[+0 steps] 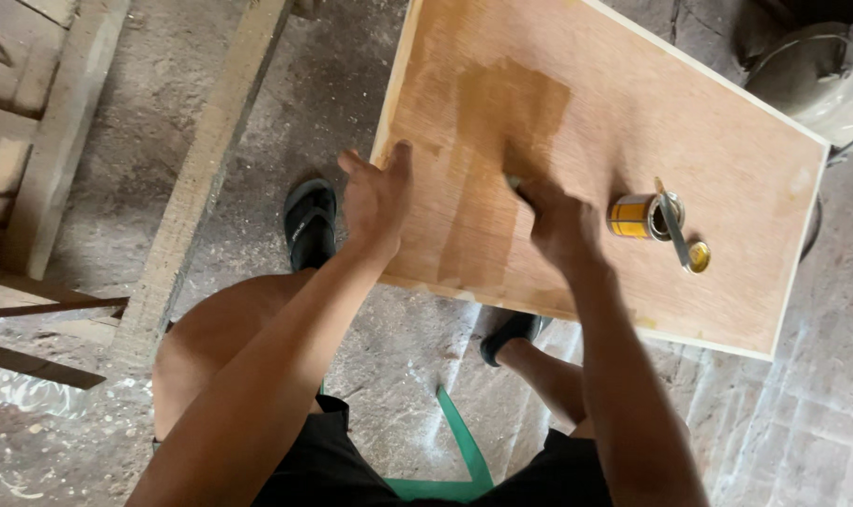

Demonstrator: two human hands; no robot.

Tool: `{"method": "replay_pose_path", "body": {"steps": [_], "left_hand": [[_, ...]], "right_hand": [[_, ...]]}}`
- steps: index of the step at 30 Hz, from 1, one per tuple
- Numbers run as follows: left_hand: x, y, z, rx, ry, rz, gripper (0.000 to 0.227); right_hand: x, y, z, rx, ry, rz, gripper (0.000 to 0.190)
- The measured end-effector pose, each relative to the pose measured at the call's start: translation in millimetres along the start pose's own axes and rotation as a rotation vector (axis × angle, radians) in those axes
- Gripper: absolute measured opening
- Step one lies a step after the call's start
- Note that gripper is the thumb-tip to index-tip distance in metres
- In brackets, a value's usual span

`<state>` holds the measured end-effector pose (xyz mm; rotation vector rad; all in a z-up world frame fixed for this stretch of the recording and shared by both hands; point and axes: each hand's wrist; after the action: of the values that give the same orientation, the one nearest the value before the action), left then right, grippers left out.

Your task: The person applies a liquid stain to a wooden board using a small piece of dark material and a scraper tool, periodically dipping the scraper into a small yellow can of stain to transfer it to the wood surface.

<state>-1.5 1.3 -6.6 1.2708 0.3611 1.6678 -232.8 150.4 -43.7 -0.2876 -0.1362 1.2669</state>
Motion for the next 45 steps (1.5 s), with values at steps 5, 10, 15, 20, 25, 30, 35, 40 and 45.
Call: {"method": "replay_pose_path", "body": {"steps": [5, 10, 15, 20, 25, 30, 35, 40, 45], "left_hand": [[1, -5, 2, 0.045, -0.05, -0.035, 0.086], [2, -11, -2, 0.089, -0.082, -0.07, 0.087], [5, -20, -9, -0.023, 0.144, -0.403, 0.096], [83, -57, -18, -0.145, 0.31, -1.18, 0.05], [207, -89, -36, -0.223, -0.018, -1.168, 0.031], [272, -163, -60, -0.469, -0.304, -0.939, 0.052], [276, -208, -54, -0.228, -0.606, -1.062, 0.019], [270, -204, -57, -0.508, -0.408, -1.002, 0.047], [269, -215, -63, -0.395, -0.393, -1.025, 0.033]], "right_hand": [[83, -52, 12, -0.086, -0.001, -0.045, 0.042], [152, -84, 20, -0.076, -0.058, -0.053, 0.034], [212, -89, 63, -0.139, 0.215, 0.061, 0.044], [271, -58, 102, -0.536, 0.489, -0.294, 0.024], [291, -25, 99, -0.687, 0.507, -0.537, 0.022], [288, -10, 95, -0.741, 0.597, -0.432, 0.021], [288, -12, 93, -0.654, 0.634, -0.353, 0.02], [288, -9, 98, -0.657, 0.667, -0.351, 0.02], [305, 1, 105, -0.724, 0.672, -0.357, 0.021]]}}
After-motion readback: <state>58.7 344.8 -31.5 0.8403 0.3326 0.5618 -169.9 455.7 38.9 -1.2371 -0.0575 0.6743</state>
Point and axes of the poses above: each hand's wrist, its own x-axis away from the middle knuckle, its own z-axis out of the back of the hand, y = z × x, and after that the axes turned 5 degrees about -z, right-handed
